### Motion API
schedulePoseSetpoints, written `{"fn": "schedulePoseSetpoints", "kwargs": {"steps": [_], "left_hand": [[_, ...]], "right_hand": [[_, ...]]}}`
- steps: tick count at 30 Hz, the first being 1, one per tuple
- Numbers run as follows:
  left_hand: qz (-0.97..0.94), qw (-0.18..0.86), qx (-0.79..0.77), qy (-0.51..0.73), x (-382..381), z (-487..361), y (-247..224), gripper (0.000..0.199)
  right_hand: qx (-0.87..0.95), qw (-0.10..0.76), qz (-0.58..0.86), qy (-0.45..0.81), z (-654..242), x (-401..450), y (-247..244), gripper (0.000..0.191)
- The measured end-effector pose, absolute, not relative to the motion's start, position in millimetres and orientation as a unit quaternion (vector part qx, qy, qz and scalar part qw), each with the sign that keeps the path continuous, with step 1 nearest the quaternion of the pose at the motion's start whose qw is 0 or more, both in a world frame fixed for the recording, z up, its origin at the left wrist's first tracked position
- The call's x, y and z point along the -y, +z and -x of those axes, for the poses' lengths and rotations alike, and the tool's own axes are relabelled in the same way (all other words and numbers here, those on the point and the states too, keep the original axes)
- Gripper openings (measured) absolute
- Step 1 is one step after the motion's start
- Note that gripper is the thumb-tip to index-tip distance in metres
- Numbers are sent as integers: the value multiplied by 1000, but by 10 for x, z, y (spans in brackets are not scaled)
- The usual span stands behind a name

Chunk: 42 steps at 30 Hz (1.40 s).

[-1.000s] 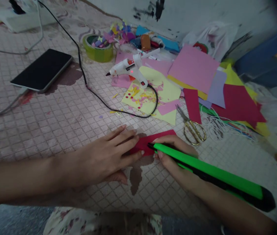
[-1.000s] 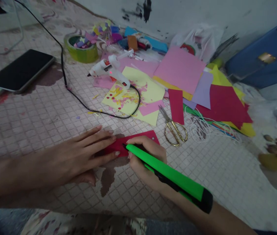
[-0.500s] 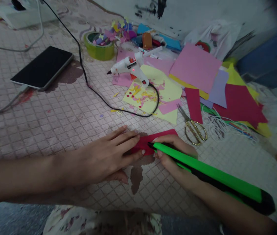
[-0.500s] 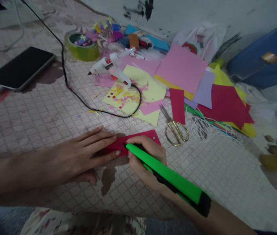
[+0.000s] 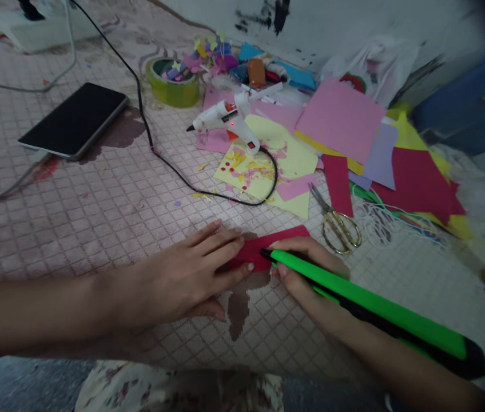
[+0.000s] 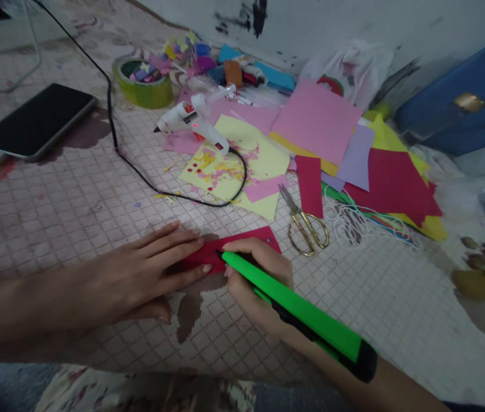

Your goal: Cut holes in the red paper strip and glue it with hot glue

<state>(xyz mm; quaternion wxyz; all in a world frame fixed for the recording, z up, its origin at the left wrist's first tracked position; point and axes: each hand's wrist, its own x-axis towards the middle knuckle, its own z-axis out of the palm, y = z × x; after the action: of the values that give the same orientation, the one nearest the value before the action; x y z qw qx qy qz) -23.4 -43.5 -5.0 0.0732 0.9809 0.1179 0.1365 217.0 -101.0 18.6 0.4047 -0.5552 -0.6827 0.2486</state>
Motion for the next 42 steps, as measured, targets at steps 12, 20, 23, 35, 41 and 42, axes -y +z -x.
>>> {"fn": "schedulePoseSetpoints", "kwargs": {"steps": [12, 20, 23, 35, 41, 42], "left_hand": [[-981, 75, -120, 130, 429, 232, -34, 65], [-983, 82, -111, 125, 426, 235, -26, 64], [-982, 90, -116, 122, 429, 239, -45, 64], [-980, 106, -111, 129, 424, 245, -48, 63], [-980, 104, -112, 124, 420, 247, -52, 62], [-980, 107, -111, 125, 420, 246, -49, 63]], "right_hand": [[714, 392, 536, 222, -2209, 976, 163, 20], [718, 379, 533, 239, -2234, 983, 108, 24], [716, 380, 531, 246, -2236, 992, 111, 27], [721, 356, 541, 248, -2271, 1004, 82, 23], [712, 383, 532, 251, -2236, 1005, 102, 25], [715, 381, 532, 248, -2231, 1002, 108, 25]]}}
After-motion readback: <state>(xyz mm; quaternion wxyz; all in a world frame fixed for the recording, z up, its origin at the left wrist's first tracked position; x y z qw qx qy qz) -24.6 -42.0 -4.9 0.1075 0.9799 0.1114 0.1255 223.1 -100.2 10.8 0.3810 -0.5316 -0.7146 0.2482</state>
